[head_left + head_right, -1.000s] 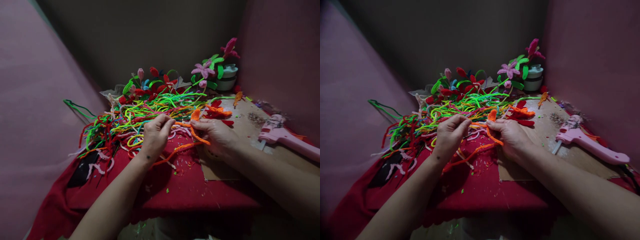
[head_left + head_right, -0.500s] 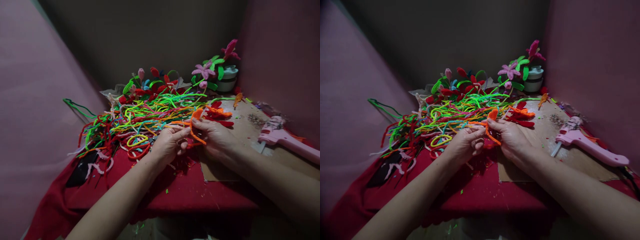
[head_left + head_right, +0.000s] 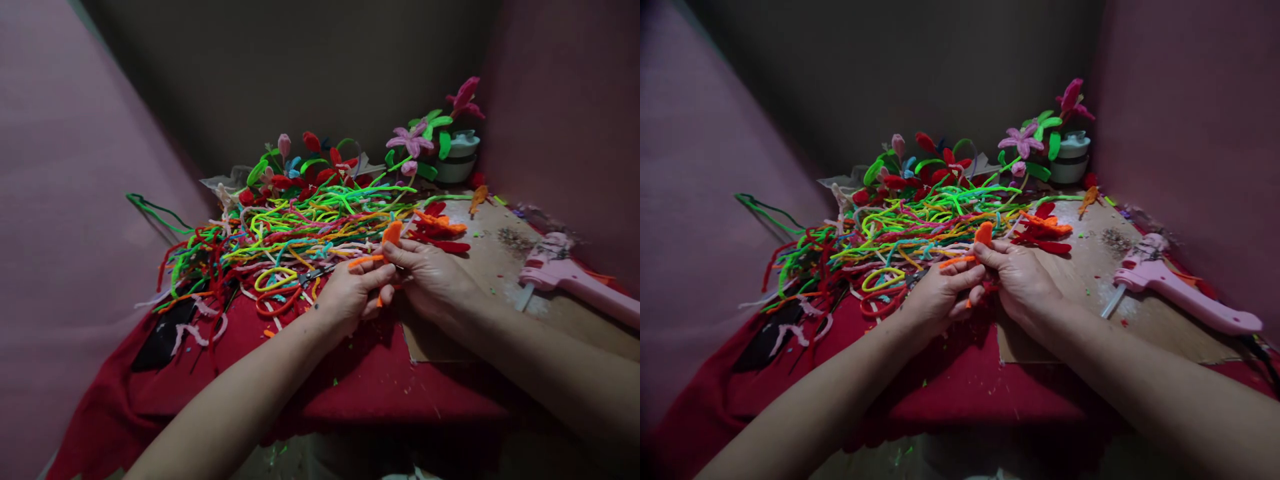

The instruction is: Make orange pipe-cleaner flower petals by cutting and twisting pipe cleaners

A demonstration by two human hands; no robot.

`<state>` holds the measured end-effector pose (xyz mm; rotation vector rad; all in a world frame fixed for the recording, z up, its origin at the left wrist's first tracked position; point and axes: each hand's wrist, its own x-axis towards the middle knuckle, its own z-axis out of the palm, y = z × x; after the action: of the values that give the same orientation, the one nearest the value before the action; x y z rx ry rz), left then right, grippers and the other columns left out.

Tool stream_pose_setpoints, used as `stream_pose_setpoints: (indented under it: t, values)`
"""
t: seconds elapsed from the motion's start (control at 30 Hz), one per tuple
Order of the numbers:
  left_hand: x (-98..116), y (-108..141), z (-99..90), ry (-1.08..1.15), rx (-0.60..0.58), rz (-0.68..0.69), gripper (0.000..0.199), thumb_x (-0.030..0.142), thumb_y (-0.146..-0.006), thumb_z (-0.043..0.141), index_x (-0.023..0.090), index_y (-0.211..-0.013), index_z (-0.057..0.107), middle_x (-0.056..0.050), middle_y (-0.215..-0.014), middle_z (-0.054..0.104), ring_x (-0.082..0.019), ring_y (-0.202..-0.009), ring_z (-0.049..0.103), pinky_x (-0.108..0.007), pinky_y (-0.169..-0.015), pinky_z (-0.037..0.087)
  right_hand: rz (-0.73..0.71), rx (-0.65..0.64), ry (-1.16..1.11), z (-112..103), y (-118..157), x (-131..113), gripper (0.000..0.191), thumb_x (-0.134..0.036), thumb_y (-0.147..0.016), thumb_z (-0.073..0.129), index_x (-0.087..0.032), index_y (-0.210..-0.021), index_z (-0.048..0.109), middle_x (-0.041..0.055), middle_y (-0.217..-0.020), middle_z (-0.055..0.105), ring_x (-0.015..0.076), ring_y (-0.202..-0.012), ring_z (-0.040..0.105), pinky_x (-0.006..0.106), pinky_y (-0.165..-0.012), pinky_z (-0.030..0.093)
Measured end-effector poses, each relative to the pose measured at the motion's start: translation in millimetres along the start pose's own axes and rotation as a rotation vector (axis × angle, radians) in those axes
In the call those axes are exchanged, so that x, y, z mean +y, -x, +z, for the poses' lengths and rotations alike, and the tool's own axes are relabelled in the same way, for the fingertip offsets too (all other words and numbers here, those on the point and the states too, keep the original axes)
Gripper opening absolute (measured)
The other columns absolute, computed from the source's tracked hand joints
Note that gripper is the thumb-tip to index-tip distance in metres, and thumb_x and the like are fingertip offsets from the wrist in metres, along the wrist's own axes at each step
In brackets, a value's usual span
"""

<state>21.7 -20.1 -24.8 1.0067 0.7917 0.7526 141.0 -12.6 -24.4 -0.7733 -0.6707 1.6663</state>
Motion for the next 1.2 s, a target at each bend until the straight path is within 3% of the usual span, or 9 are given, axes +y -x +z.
stream_pose_setpoints:
  t: [0.17,0.27,0.37,0.53,0.7,0.87,0.93,1.03,1.2]
  values:
    - [0.4,4.6,12.1,-0.16,0.044,0.025,0.029,0.033,-0.073,0.06,0.015,-0.056,0.044,0.006,-0.04,0.043,-0.002,-0.031,0.029,-0.017,-0.034,0.016,-0.003,0.048,-0.051,-2.7,-3.0,-0.4,0.014,-0.02,-0.063,0.072,-0.015,-0.068,0.06,-0.0016,-0.06,0.058,0.0095,-0.05,0.054,0.021,-0.046,0.044]
    - [3.1,7.0,11.9,-0.205,-0.005,-0.042,0.031,0.036,-0.074,0.057,0.016,-0.055,0.043,0.007,-0.039,0.04,-0.002,-0.031,0.027,-0.017,-0.034,0.016,-0.024,0.062,-0.02,-4.4,-3.1,0.7,0.018,-0.024,-0.063,0.073,-0.015,-0.065,0.057,-0.0028,-0.056,0.055,0.0087,-0.046,0.051,0.021,-0.043,0.041]
    - [9.5,7.0,3.5,-0.409,-0.005,-0.085,0.028,0.038,-0.074,0.056,0.016,-0.06,0.049,0.006,-0.042,0.047,-0.003,-0.029,0.029,-0.018,-0.033,0.018,-0.066,0.061,0.018,-3.6,-2.2,-2.6,0.02,-0.028,-0.064,0.072,-0.015,-0.064,0.056,-0.0037,-0.053,0.053,0.0077,-0.042,0.047,0.021,-0.04,0.038]
    - [19.1,2.5,-7.8,-0.572,0.22,0.264,0.023,0.035,-0.069,0.064,0.016,-0.082,0.061,0.001,-0.063,0.06,-0.005,-0.046,0.044,-0.018,-0.045,0.034,-0.083,0.03,0.081,-6.0,-3.0,-6.4,0.019,-0.029,-0.065,0.071,-0.015,-0.065,0.058,-0.0011,-0.054,0.057,0.01,-0.046,0.051,0.023,-0.047,0.043]
    - [23.0,5.0,-10.3,-0.722,0.333,0.413,0.022,0.035,-0.08,0.053,0.017,-0.07,0.063,0.004,-0.051,0.05,-0.006,-0.043,0.037,-0.019,-0.046,0.031,-0.104,-0.037,0.159,-11.4,-3.9,1.0,0.021,-0.032,-0.067,0.07,-0.015,-0.063,0.059,-0.0003,-0.059,0.058,0.009,-0.052,0.052,0.02,-0.049,0.041]
    - [32.2,12.8,-15.3,-1.01,0.385,0.582,0.028,0.034,-0.077,0.058,0.017,-0.054,0.058,0.004,-0.046,0.047,-0.007,-0.046,0.037,-0.019,-0.047,0.029,-0.047,-0.067,0.208,-6.4,0.8,2.9,0.017,-0.03,-0.068,0.07,-0.015,-0.067,0.062,-0.0031,-0.054,0.054,0.0059,-0.045,0.045,0.018,-0.043,0.033]
    - [35.3,14.1,-16.2,-0.969,0.374,0.519,0.032,0.035,-0.078,0.056,0.017,-0.052,0.054,0.004,-0.044,0.045,-0.006,-0.043,0.036,-0.019,-0.045,0.028,-0.057,-0.066,0.228,-4.3,2.1,2.2,0.017,-0.03,-0.068,0.07,-0.015,-0.065,0.062,-0.0032,-0.054,0.053,0.0057,-0.045,0.044,0.018,-0.042,0.032]
    - [37.4,12.9,-17.2,-0.733,0.356,0.371,0.036,0.038,-0.079,0.054,0.016,-0.051,0.049,0.005,-0.042,0.044,-0.004,-0.036,0.034,-0.019,-0.038,0.025,-0.047,-0.051,0.22,-4.4,1.8,1.4,0.019,-0.031,-0.067,0.07,-0.015,-0.066,0.061,-0.0026,-0.054,0.053,0.0064,-0.044,0.043,0.019,-0.04,0.032]
    - [37.2,6.3,-22.1,-0.266,0.374,0.364,0.036,0.049,-0.075,0.056,0.015,-0.065,0.053,0.005,-0.049,0.049,-0.004,-0.033,0.037,-0.017,-0.034,0.025,-0.02,-0.032,0.113,-7.7,-1.9,1.1,0.017,-0.03,-0.067,0.071,-0.015,-0.068,0.063,-0.001,-0.056,0.056,0.0087,-0.047,0.05,0.022,-0.045,0.041]
